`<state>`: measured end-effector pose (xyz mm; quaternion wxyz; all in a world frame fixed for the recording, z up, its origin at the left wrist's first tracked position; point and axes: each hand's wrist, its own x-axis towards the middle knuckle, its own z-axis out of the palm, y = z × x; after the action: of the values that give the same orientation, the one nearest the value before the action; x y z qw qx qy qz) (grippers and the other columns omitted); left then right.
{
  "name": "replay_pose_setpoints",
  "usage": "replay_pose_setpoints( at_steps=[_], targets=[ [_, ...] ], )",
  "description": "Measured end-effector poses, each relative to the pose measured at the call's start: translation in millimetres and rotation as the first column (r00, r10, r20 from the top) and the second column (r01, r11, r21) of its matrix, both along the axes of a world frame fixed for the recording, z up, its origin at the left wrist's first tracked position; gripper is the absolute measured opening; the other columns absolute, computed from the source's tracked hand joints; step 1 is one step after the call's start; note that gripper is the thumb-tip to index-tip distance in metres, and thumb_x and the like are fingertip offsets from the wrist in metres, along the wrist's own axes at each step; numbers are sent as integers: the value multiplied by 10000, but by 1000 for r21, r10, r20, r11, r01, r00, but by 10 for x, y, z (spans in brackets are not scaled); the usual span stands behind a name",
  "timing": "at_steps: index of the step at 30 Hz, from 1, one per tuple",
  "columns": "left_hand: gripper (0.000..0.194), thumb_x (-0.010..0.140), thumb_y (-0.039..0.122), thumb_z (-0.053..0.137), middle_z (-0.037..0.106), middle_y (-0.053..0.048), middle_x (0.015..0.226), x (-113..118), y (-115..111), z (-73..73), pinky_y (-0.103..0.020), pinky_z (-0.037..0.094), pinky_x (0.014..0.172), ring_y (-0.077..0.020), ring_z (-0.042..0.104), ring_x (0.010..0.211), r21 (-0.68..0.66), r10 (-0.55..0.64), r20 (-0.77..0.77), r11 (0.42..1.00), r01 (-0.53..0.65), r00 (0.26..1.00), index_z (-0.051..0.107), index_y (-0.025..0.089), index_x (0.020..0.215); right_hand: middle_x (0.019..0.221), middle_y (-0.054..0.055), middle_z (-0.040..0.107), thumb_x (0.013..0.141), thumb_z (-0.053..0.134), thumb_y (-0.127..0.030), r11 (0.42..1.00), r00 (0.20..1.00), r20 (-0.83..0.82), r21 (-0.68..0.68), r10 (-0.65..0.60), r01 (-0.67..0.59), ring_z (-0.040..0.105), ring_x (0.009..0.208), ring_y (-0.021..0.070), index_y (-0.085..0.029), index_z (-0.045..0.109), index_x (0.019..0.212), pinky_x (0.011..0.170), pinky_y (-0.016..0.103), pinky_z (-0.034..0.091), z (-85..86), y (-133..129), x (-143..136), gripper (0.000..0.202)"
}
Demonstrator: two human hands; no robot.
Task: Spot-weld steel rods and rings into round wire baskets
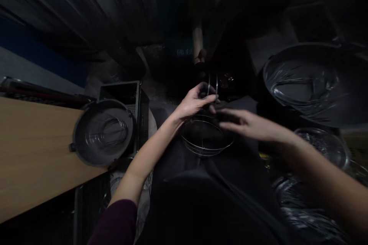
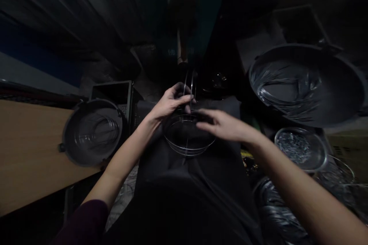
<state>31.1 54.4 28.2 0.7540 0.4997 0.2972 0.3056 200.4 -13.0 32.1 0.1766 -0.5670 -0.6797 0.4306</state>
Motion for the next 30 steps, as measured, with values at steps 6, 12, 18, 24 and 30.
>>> replay_pose_setpoints(
  at_steps=[6,12,18,24,30],
  targets=[
    [331,855,357,565,637,-55,941,-334,-197,93,-325,520,777,-161,657,818,229,18,-146,973,16,989,496,164,1115,738,50,661,758,601,-574,968,962,-180,-185,-204,170,603,691,208,-176,686,787,636,321,498,-144,-240,-354,408],
    [621,771,158,574,428,-106,1355,-964,-1109,-626,-590,230,1064,-326,360,1281,668,198,-681,562,488,705,401,285,1354,658,31,604,632,717,-611,909,854,-350,-302,-385,286,529,503,125,-181,648,789,483,258,466,154,-163,-400,462],
    [704,752,328,538,487,-117,1158,-732,-810,-945,-472,346,908,-280,463,1005,773,389,-627,416,479,675,327,227,1416,641,-4,532,607,748,-574,862,775,-378,-224,-507,454,504,541,120,-208,568,764,461,229,427,50,-84,-551,437],
    [736,678,335,559,552,-107,1064,-564,-251,-513,-414,366,836,-251,522,923,952,533,-209,303,45,820,308,173,1350,583,-54,443,604,771,-508,857,715,-473,-247,-514,453,365,423,64,-199,545,797,368,200,283,191,467,-420,428],
    [621,628,249,611,579,-71,1017,-339,193,-553,-423,390,828,-222,556,890,933,529,146,207,-295,836,343,221,1188,505,-111,324,609,774,-460,865,658,-565,-268,-498,424,235,356,28,-200,501,818,334,175,157,368,927,-316,431]
  ],
)
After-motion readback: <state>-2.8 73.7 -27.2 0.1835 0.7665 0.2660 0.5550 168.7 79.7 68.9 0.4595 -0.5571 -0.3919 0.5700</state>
